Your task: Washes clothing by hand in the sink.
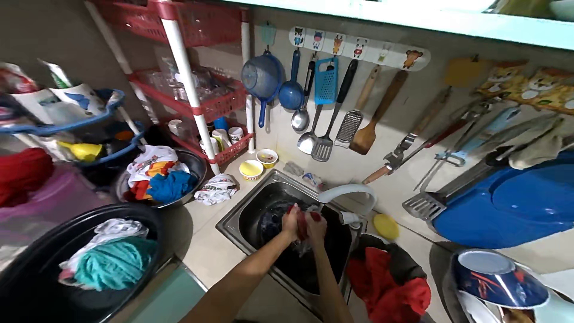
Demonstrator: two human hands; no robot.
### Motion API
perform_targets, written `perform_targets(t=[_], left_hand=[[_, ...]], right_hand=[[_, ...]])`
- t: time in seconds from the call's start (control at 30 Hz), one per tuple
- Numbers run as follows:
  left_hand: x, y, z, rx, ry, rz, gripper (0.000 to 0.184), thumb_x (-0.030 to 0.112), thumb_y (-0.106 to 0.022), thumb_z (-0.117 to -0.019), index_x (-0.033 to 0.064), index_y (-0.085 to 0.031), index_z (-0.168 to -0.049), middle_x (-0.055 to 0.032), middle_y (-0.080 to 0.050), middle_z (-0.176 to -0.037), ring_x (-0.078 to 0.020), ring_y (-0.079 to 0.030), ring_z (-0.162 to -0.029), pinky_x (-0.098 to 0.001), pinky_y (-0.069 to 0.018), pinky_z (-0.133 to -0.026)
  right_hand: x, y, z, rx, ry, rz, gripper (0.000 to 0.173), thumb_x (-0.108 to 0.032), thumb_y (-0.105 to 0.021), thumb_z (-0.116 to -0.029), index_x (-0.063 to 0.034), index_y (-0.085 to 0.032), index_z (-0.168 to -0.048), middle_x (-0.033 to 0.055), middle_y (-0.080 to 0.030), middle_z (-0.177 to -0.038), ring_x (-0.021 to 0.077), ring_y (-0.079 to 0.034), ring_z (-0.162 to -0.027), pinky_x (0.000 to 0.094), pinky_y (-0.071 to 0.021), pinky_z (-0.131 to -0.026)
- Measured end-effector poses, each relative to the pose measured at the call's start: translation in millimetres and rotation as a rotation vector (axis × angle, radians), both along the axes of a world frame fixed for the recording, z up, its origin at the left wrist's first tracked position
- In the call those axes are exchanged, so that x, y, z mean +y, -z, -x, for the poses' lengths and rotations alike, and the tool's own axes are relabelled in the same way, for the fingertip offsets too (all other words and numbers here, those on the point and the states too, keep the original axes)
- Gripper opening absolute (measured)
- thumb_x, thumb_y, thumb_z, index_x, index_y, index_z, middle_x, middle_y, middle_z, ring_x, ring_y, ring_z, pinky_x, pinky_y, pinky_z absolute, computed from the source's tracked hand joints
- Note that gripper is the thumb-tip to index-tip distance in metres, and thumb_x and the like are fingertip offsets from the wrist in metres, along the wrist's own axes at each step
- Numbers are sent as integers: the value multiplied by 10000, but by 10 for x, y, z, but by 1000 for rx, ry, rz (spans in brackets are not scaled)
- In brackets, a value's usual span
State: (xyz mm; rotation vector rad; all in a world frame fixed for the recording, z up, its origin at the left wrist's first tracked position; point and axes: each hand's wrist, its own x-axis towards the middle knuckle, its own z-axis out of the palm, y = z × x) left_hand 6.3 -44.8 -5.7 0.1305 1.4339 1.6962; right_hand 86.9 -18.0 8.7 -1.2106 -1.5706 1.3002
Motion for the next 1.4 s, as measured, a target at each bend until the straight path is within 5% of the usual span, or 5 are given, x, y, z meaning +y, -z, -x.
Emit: perform_targets(t=[0.17, 0.4, 0.7, 0.93, 1.4], left_hand=[[-176, 6, 73, -282, 117, 1, 435, 379, -350, -1107, 25, -590, -1186, -142, -637, -983, -247, -615, -852, -452, -523, -762], [-815, -674, 728, 619, 299, 236, 493, 415, -584, -1029, -19, -645, -1254, -255, -653, -1200, -352, -631, -1129, -551, -478, -1000], [-3234, -2042, 1676, 1095, -115, 764, 606, 548, -609, -983, 58, -619, -1340, -313, -659, -1178, -542, -617, -1102, -750, -443, -920], [-4607, -1254, 2211, 818, -491, 1055, 891, 666, -491, -986, -66, -413, -1487, -429, -367, -1488, -580, -351, -1409, -715, -280, -1128], [-2879, -985, 1770, 1490, -89, 403, 402, 236, -627, -994, -110, -671, -1193, -428, -413, -1455, -606, -373, -1377, -643, -319, -1156]], right_hand=[[-93, -160, -44, -477, -303, -334, 315, -185, -671, -939, 78, -716, -1106, 298, -687, -1156, 466, -649, -1125, 645, -464, -985], [-258, 467, -143, 190, -374, 152, 625, -318, -505, -1014, -6, -331, -1528, 221, -606, -1240, 242, -677, -921, 422, -598, -739], [311, 312, -534, 555, 295, 535, 641, -476, -400, -1088, -130, -222, -1597, 176, -324, -1598, 307, -488, -1352, 458, -480, -1033], [757, 23, -332, 722, 499, 619, 687, -486, -485, -1056, -75, -268, -1561, 203, -379, -1539, 317, -515, -1313, 434, -510, -1007], [1007, 322, -341, 778, 496, 415, 335, -207, -456, -1086, -36, -439, -1373, 78, -554, -1090, 107, -564, -838, 253, -514, -722]])
